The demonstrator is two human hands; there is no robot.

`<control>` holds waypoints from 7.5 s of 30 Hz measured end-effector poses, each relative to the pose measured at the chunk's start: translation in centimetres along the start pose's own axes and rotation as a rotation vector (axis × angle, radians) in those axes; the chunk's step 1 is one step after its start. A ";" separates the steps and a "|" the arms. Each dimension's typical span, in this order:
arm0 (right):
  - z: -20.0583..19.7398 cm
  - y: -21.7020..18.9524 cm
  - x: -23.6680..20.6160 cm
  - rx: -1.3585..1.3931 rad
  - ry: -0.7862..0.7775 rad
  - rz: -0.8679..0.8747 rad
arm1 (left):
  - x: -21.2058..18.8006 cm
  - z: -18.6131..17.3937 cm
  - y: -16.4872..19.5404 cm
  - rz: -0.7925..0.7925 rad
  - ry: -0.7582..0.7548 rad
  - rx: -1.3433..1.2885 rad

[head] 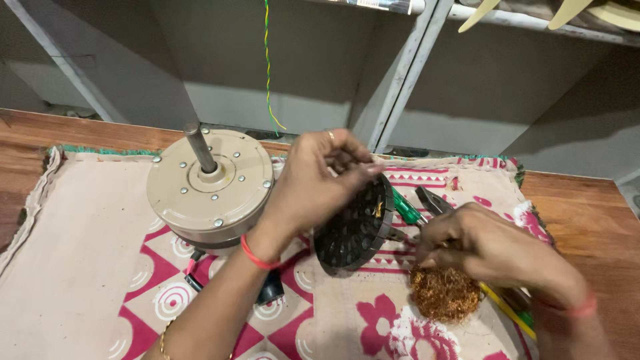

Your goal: The person winds copper wire by hand around the slots of a motor stator. They use pliers to tuck and secure the wire ends into the slots. The task is performed on a patterned cloth on a wooden table with a motor housing nearby.

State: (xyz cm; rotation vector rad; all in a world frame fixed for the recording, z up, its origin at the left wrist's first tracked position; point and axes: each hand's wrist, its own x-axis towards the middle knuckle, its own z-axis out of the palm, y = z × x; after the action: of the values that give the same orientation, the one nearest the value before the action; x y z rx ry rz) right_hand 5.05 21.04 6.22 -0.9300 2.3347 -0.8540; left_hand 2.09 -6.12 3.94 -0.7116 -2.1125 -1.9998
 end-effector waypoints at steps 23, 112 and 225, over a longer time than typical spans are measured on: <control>-1.6 3.9 -1.1 0.659 0.588 -0.216 | -1.3 0.5 1.5 -0.069 -0.447 -0.307; -1.8 2.7 0.0 -0.417 0.191 0.813 | -1.8 1.5 -0.6 0.156 0.147 0.046; 0.4 1.2 -2.9 0.766 0.274 -0.603 | -5.4 4.3 3.1 0.430 -0.298 0.475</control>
State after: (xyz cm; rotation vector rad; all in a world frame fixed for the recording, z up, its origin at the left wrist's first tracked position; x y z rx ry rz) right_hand 6.68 23.70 5.67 -1.2013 1.6399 -2.0305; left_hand 9.09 -3.18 4.04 -1.2860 -2.2147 -1.1732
